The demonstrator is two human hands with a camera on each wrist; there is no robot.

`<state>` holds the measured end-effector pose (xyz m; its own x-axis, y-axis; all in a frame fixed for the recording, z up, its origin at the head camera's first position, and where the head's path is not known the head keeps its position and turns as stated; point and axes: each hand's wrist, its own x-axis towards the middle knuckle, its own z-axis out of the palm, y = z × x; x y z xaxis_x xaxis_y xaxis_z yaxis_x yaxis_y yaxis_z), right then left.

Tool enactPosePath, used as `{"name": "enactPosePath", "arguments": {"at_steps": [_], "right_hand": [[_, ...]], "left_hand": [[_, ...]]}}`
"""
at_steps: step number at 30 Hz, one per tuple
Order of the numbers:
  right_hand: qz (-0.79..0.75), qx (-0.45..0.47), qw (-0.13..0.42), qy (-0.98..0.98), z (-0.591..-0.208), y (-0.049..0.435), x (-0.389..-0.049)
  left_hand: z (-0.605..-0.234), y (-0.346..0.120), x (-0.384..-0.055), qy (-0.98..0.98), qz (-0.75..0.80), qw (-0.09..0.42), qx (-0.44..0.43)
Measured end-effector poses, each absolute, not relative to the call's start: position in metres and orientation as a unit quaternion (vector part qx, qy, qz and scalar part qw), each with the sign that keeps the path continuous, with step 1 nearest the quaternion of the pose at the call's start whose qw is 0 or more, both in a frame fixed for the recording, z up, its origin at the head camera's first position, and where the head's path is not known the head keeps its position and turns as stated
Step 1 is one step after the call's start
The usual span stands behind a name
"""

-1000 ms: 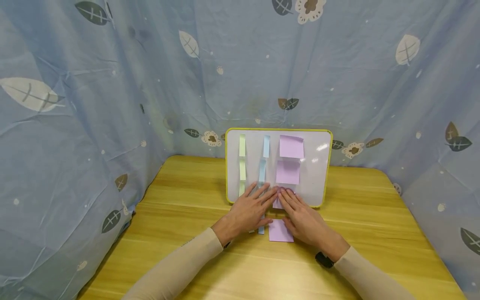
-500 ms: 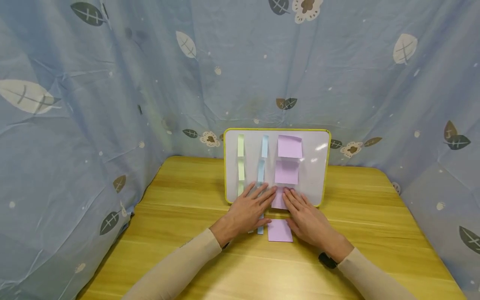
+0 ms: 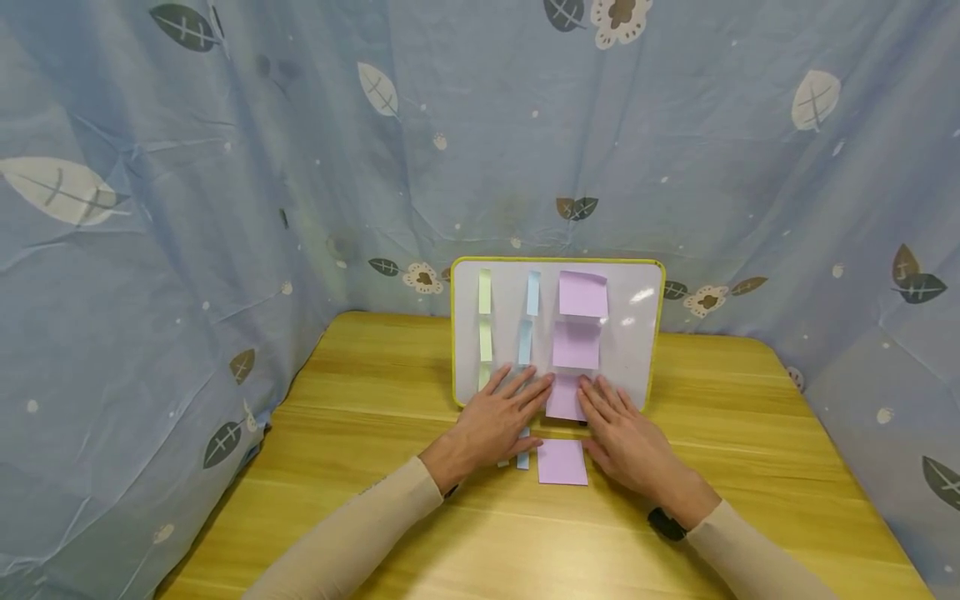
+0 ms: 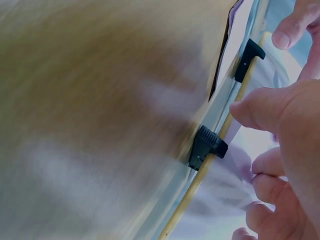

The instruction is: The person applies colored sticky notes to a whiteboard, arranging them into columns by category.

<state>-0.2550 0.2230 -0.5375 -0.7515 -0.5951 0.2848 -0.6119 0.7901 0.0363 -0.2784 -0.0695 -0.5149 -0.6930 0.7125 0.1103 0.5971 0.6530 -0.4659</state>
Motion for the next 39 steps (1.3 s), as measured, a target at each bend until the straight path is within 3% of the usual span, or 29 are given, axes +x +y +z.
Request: {"name": "enactPosePath", "arguments": {"at_steps": [15, 27, 39], "right_hand": [[0.025, 0.321, 0.186, -0.928, -0.534, 0.233, -0.252], [0.039, 0.317, 0.163, -0.934, -0.532, 0.223, -0.247], [0.033, 0.309, 0.19, -0.931, -0.537, 0.231, -0.246]], "left_hand": [[-0.513, -0.066, -0.276, -0.895, 0.202, 0.151, -0.368], [-0.515, -0.064, -0.274, -0.898, 0.198, 0.133, -0.37], [-0.514, -0.067, -0.272, -0.895, 0.195, 0.137, -0.376]]}}
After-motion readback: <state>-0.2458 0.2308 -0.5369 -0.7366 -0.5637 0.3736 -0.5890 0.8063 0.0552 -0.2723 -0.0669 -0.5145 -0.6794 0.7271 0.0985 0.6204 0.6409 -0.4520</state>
